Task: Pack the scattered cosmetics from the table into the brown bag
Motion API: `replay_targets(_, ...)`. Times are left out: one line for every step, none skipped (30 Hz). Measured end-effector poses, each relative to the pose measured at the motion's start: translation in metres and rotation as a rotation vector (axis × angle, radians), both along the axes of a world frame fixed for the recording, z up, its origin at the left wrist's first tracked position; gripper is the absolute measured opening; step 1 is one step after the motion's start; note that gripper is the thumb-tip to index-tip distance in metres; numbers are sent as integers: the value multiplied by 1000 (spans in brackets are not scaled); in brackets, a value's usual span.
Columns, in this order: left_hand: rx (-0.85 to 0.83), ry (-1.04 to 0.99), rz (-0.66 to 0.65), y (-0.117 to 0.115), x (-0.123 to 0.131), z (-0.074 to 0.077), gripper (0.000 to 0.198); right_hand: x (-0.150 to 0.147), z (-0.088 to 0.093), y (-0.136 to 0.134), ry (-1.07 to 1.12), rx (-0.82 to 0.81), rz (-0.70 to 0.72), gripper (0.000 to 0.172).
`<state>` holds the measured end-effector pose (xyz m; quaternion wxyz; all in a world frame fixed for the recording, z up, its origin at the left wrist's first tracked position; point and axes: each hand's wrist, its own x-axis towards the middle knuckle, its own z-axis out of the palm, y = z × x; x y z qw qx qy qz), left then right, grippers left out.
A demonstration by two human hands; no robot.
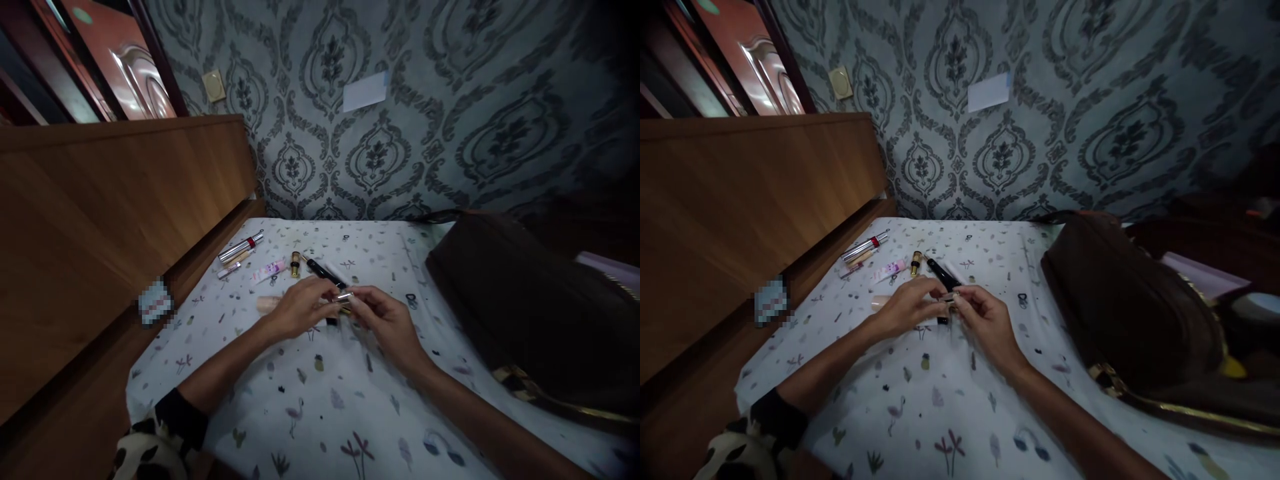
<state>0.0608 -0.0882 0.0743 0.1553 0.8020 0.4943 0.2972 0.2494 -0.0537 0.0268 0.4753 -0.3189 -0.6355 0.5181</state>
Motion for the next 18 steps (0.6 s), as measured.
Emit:
replay_targets(-17,27,36,3,-9,0,19,0,0,1,18,-35,10,43)
replay_targets(-36,67,99,9,-21,1,20,0,-1,1,33,-60,15,44)
replay_targets(-39,138,227,15,-36,2,21,0,-2,2,44,-76,14,44)
replay_targets(-26,252,452,22,-54,4,20,0,-3,3,50,-84,10,45)
replay_targets(-18,296,592,29,-73,5,21,0,-5,4,50,-84,8,45)
replay_targets(-11,325,688,35,-92,7,25,-1,-7,4,46,-78,8,45)
replay_targets(-13,354,773,40,-111,7,28,-1,-9,4,39,-68,11,45)
replay_targets(-22,384,846,44,-127,7,28,-1,-10,4,32,-55,13,45)
replay_targets(-34,412,899,47,-141,5,28,-2,-12,5,28,-42,13,44)
replay_targets(-45,438,935,49,-153,3,27,-2,-13,5,25,-33,13,44)
replay_targets(-57,462,960,50,-162,-1,26,-2,-14,5,22,-26,12,44)
replay_targets(-66,481,975,51,-168,-5,25,-2,-15,5,19,-24,11,43)
replay_targets(-74,497,985,52,-173,-9,26,-1,-15,6,18,-26,10,43)
replay_targets(-81,507,993,54,-177,-13,26,-1,-15,6,19,-32,12,43)
replay_targets(-90,512,1000,56,-179,-16,26,-1,-16,6,26,-43,13,43)
replay_targets(-100,513,1003,59,-182,-19,25,0,-16,6,35,-54,14,43)
replay_targets(-110,514,995,61,-184,-20,24,0,-16,7,43,-66,15,43)
replay_targets(-116,513,982,63,-185,-22,23,0,-16,7,54,-79,18,44)
